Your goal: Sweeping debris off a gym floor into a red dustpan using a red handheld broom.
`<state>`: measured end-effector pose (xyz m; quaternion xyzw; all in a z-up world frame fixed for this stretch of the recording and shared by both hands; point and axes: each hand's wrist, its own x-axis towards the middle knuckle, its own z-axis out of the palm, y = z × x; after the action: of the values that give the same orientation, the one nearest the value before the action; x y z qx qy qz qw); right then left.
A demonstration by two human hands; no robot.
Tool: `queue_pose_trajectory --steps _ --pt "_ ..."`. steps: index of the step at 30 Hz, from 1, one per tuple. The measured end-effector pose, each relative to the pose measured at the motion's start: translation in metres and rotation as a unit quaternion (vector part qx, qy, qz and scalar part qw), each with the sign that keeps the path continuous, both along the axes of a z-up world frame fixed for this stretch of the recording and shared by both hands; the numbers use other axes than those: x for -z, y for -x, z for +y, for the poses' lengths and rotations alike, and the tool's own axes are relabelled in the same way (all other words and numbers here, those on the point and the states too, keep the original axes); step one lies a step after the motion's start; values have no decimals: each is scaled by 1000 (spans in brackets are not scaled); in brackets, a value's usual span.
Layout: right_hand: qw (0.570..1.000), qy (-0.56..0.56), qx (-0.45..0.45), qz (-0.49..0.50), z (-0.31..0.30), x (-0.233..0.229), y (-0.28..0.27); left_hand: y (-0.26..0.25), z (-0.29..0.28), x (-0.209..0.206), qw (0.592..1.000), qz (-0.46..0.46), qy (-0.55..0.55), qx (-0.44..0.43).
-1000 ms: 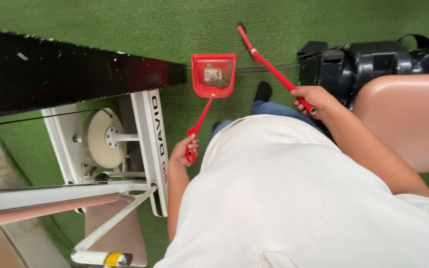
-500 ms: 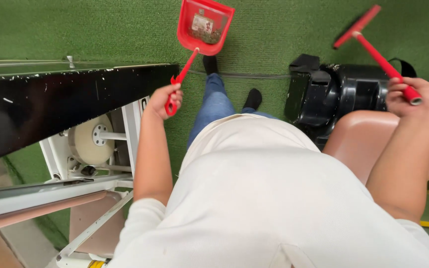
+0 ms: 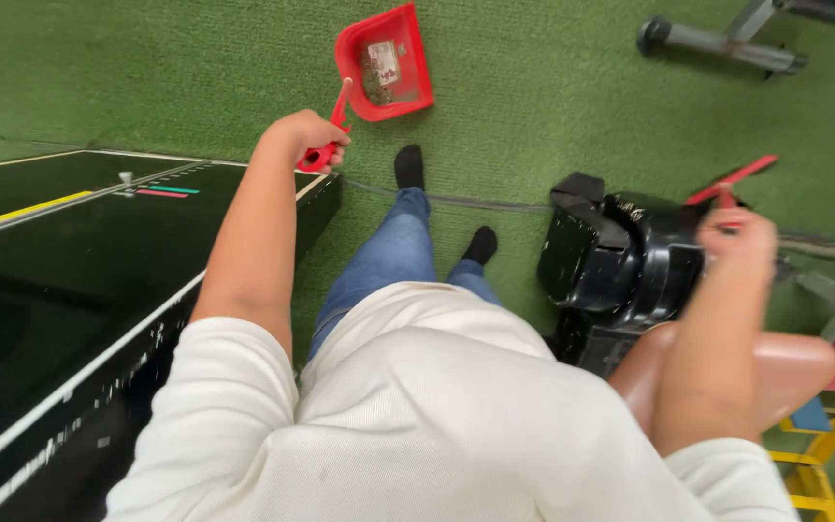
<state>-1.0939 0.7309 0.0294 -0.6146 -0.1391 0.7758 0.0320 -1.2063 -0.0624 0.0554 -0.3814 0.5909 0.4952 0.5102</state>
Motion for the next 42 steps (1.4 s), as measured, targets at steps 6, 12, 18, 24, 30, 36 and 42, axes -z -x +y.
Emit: queue_pose_trajectory --steps 6,12,18,24,30,36,42 --pt "985 57 -160 -11 -288 81 12 80 -7 19 978 11 48 205" --pt "883 25 -458 -99 -458 -53 25 122 0 15 940 46 65 332" --pt "889 306 -339 33 -314 -103 41 135 -1 36 906 29 92 413" --pt "934 217 -280 -48 -238 -108 12 145 -20 70 903 44 82 419" --pt "944 116 -275 -143 -228 6 9 139 -21 78 916 56 81 388" --pt "892 105 -415 -145 -407 -28 29 126 -7 55 941 29 86 326" --pt "858 176 -478 -60 -399 -105 40 126 -4 25 915 122 106 369"
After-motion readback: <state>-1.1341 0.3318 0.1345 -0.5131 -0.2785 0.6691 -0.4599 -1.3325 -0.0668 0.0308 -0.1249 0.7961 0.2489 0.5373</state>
